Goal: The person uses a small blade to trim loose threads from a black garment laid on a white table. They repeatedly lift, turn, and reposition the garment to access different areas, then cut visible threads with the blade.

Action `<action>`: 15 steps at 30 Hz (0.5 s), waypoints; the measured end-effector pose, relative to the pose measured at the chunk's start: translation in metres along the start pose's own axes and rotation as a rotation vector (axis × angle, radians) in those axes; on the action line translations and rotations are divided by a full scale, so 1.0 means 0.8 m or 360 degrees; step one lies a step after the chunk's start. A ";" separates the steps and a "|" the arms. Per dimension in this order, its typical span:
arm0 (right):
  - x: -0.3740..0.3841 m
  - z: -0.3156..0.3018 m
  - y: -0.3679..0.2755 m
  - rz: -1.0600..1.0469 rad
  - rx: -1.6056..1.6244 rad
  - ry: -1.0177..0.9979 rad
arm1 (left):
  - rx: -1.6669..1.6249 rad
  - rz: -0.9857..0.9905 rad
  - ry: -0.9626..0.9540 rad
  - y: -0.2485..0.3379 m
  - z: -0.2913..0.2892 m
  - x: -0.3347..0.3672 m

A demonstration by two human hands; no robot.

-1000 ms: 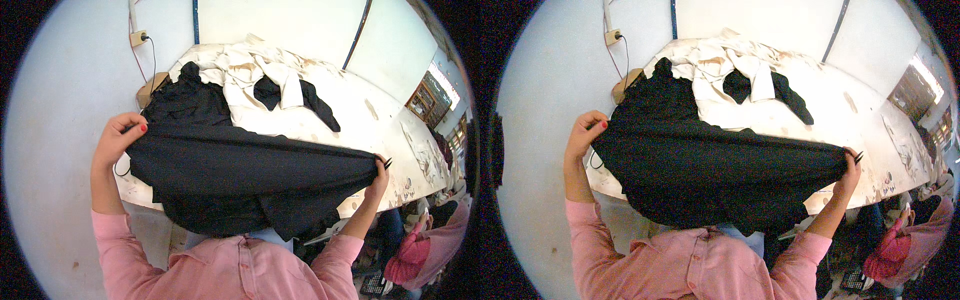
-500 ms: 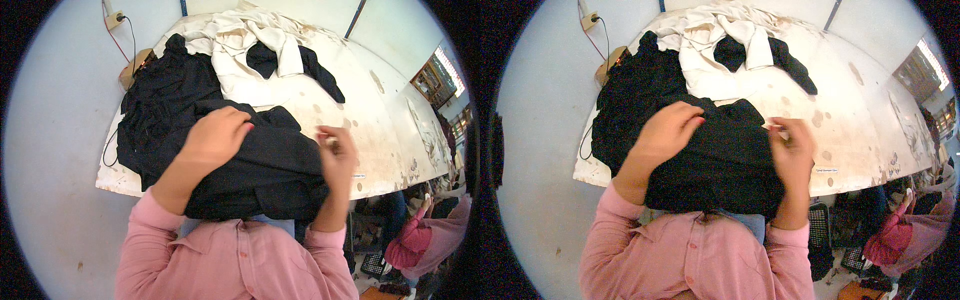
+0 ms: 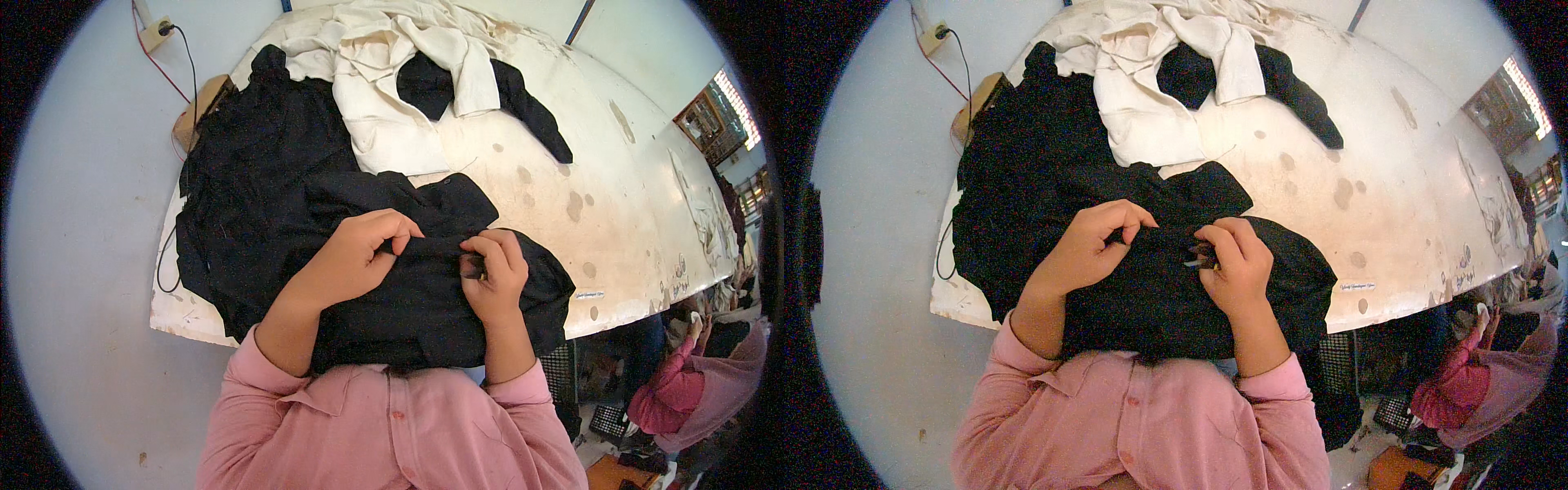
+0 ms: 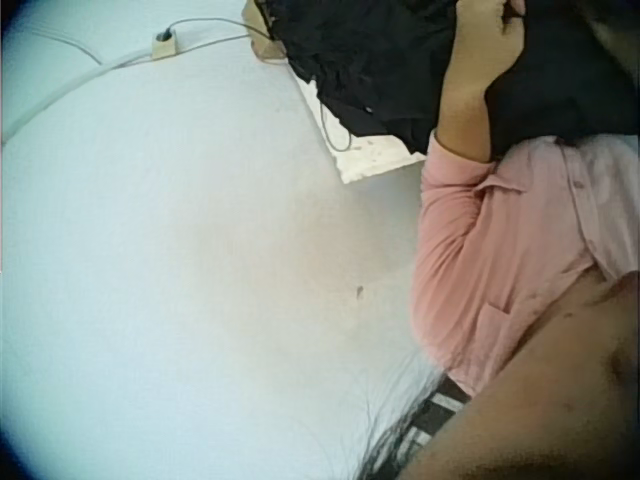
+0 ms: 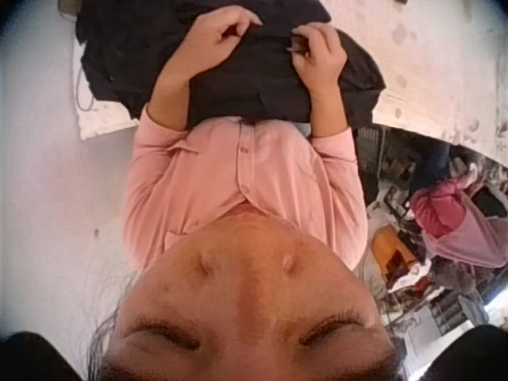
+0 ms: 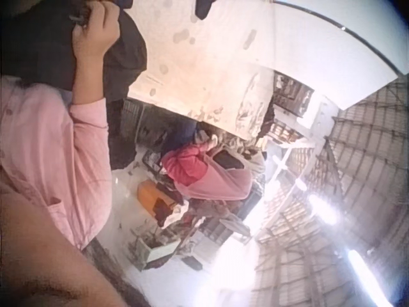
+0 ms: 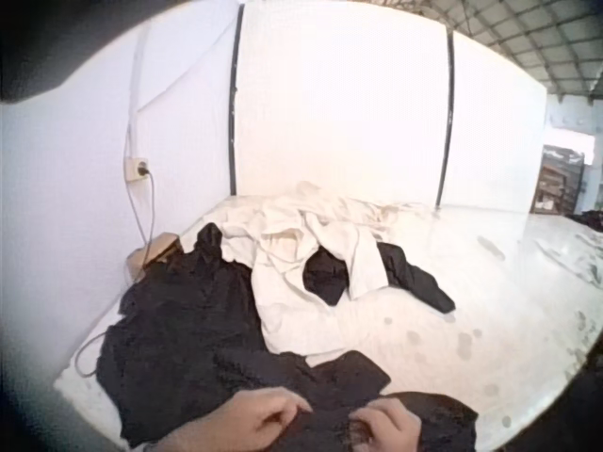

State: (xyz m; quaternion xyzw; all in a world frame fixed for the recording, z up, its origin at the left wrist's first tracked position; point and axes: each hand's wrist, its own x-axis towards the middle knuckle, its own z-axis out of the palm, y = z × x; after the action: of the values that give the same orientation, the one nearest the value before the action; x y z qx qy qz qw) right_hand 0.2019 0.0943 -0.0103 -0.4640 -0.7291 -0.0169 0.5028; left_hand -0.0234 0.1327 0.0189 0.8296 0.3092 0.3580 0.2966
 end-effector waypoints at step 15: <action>-0.003 0.003 0.000 -0.0006 0.0027 0.0183 | -0.0352 -0.0324 0.0049 0.015 0.001 -0.001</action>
State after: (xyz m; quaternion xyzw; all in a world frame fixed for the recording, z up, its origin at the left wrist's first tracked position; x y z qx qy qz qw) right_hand 0.2004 0.0937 -0.0133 -0.4565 -0.7002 -0.0383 0.5476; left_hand -0.0196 0.1243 0.0269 0.7506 0.3550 0.3706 0.4162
